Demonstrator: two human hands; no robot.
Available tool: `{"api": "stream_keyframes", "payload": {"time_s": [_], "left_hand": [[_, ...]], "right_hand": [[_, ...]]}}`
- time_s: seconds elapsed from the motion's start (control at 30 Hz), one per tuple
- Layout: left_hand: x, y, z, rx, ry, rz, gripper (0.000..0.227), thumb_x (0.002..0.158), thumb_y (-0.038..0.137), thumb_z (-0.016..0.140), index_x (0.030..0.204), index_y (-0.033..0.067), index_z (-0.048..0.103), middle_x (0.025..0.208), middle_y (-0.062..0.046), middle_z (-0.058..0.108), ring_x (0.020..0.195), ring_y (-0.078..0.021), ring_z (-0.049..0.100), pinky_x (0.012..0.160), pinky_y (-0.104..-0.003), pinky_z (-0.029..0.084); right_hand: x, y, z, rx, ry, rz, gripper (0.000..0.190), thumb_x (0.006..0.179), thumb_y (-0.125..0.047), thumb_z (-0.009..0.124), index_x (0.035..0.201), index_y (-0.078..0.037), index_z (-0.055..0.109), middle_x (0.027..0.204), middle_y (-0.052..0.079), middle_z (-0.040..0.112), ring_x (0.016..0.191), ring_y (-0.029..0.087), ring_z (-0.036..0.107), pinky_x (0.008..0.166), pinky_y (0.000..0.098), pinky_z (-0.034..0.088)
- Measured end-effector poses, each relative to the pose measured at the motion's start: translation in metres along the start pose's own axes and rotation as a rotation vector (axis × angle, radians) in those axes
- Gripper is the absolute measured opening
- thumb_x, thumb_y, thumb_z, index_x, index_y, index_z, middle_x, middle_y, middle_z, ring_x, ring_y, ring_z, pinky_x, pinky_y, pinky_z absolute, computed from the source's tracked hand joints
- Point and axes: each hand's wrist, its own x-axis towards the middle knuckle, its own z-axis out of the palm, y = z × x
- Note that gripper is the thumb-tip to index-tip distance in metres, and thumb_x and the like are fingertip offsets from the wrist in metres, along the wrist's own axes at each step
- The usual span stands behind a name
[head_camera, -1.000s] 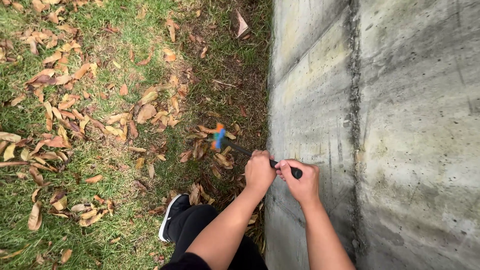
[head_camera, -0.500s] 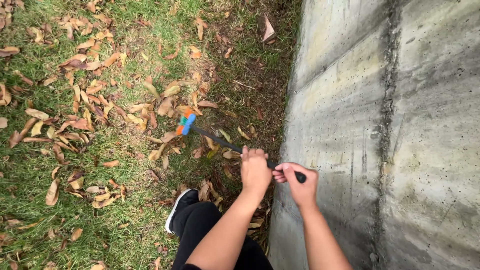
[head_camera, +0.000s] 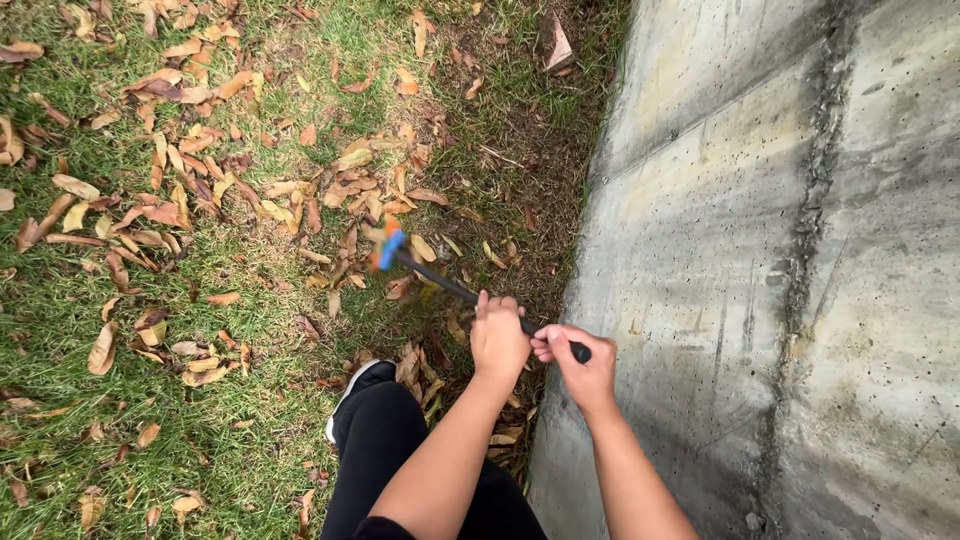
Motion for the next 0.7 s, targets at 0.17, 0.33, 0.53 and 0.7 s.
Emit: {"api": "stream_keyframes", "payload": {"time_s": [0.17, 0.33, 0.53, 0.7], "left_hand": [[0.009, 0.056, -0.033, 0.112, 0.056, 0.089, 0.018, 0.082, 0.013, 0.071, 0.091, -0.0031, 0.07, 0.102, -0.026, 0.071, 0.122, -0.0509, 0.06, 0.098, -0.053, 0.054], [-0.011, 0.05, 0.018, -0.153, -0.177, -0.054, 0.013, 0.088, 0.014, 0.069, 0.093, 0.0017, 0.07, 0.107, -0.024, 0.07, 0.114, -0.0458, 0.067, 0.092, -0.052, 0.058], [-0.028, -0.017, 0.068, -0.257, -0.356, -0.295, 0.013, 0.083, 0.015, 0.07, 0.093, 0.0065, 0.07, 0.11, -0.023, 0.071, 0.109, -0.042, 0.069, 0.094, -0.052, 0.055], [-0.008, 0.014, 0.009, 0.05, 0.018, 0.019, 0.015, 0.088, 0.018, 0.071, 0.091, 0.0036, 0.07, 0.105, -0.023, 0.071, 0.125, -0.0445, 0.06, 0.101, -0.052, 0.052]], "right_hand": [[0.01, -0.033, -0.035, 0.058, 0.036, -0.006, 0.026, 0.101, -0.015, 0.061, 0.099, 0.006, 0.076, 0.085, 0.016, 0.079, 0.07, 0.019, 0.076, 0.066, 0.0315, 0.064], [0.006, -0.042, -0.033, -0.344, 0.043, 0.002, 0.024, 0.098, -0.015, 0.067, 0.095, 0.006, 0.079, 0.074, 0.015, 0.078, 0.064, 0.019, 0.072, 0.059, 0.0311, 0.06], [-0.012, 0.018, -0.009, -0.547, -0.035, -0.004, 0.018, 0.09, -0.012, 0.072, 0.094, 0.002, 0.082, 0.075, 0.01, 0.08, 0.063, 0.014, 0.075, 0.061, 0.0297, 0.062], [-0.006, -0.004, -0.017, 0.044, 0.031, 0.003, 0.022, 0.1, -0.01, 0.062, 0.101, 0.006, 0.076, 0.086, 0.014, 0.079, 0.071, 0.018, 0.075, 0.067, 0.032, 0.064]]}}
